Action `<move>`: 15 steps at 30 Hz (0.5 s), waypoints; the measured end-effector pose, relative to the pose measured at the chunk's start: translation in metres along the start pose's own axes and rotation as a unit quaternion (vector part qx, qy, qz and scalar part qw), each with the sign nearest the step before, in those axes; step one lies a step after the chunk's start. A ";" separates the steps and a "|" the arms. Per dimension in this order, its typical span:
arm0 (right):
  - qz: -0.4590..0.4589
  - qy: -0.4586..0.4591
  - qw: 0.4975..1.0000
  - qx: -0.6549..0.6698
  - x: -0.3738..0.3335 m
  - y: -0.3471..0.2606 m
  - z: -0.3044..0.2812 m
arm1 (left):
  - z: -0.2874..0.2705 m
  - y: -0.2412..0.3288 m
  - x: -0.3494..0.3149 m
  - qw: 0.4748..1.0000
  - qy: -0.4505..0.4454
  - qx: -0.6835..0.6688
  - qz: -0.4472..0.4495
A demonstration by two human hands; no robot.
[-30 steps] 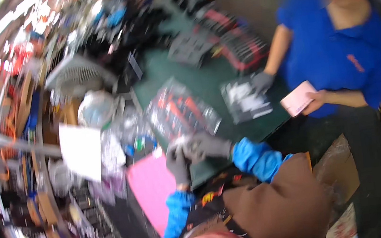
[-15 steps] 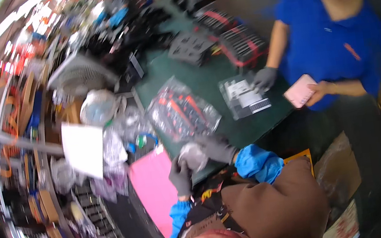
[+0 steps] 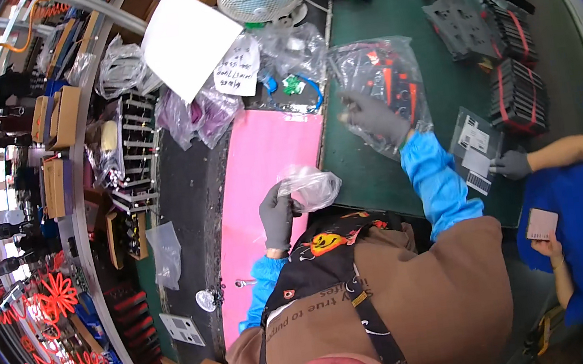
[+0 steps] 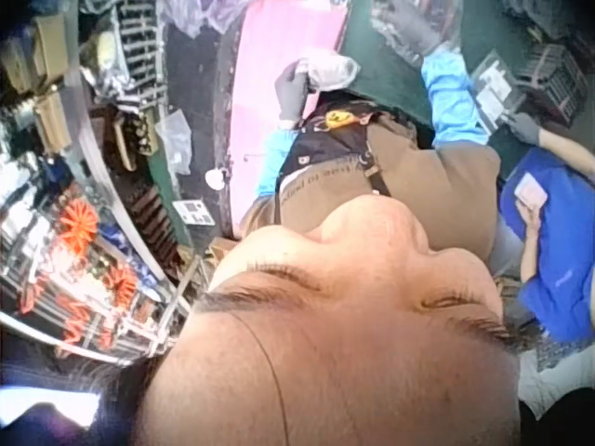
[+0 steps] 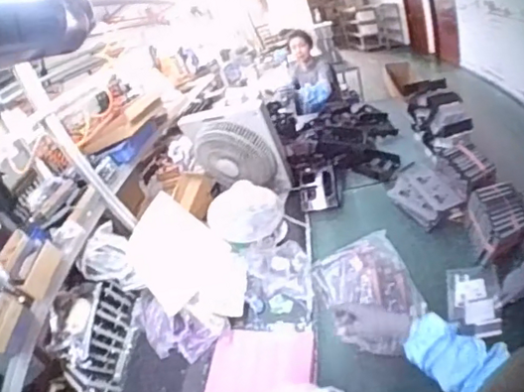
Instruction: The person sorts various small electronic components and parts from cardboard boxes and plastic bags onto a pink workbench mat. They handle items such as black cylindrical connectors, wire harnesses, and small white plastic pieces, organizing them into piles. The person also moves a red coiled cable and a metal wrench on the table.
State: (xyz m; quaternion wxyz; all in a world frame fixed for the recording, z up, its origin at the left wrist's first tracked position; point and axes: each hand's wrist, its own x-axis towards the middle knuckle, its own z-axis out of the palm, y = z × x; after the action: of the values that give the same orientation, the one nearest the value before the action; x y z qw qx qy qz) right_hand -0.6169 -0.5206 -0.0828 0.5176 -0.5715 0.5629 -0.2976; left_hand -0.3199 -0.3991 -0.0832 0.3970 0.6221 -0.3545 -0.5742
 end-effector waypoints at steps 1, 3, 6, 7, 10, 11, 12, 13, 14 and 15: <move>-0.036 0.044 0.989 -0.138 0.031 0.014 0.003 | -0.007 -0.001 -0.002 1.000 0.012 -0.012 -0.011; -0.053 0.102 0.952 -0.283 0.092 0.020 0.000 | -0.015 -0.011 0.000 0.999 0.045 -0.002 -0.005; -0.053 0.079 0.909 -0.405 0.177 0.022 0.005 | -0.021 0.012 -0.003 1.000 0.004 -0.008 -0.028; -0.031 0.088 0.889 -0.447 0.185 0.019 0.017 | -0.023 0.011 -0.001 1.000 -0.001 -0.001 -0.009; 0.026 0.122 0.842 -0.524 0.216 0.028 0.035 | -0.022 0.028 0.022 0.998 -0.013 0.056 0.032; 0.037 0.137 0.844 -0.518 0.233 0.047 0.031 | -0.022 0.035 0.029 0.997 -0.022 0.055 0.039; 0.048 0.150 0.844 -0.513 0.242 0.062 0.032 | -0.023 0.043 0.038 0.995 -0.018 0.082 0.053; 0.061 0.194 0.870 -0.449 0.235 0.051 0.029 | -0.023 0.048 0.044 0.992 -0.010 0.104 0.065; 0.032 0.197 0.889 -0.411 0.236 0.052 0.026 | -0.024 0.050 0.051 0.989 -0.003 0.127 0.078; 0.009 0.210 0.903 -0.374 0.232 0.057 0.012 | -0.022 0.048 0.060 0.990 0.013 0.096 0.100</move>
State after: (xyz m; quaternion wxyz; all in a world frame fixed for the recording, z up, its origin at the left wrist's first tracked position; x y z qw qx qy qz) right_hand -0.5814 -0.7286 -0.1957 0.1385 -0.6425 0.7333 -0.1736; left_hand -0.2922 -0.4717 -0.0650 0.3950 0.6264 -0.4632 -0.4867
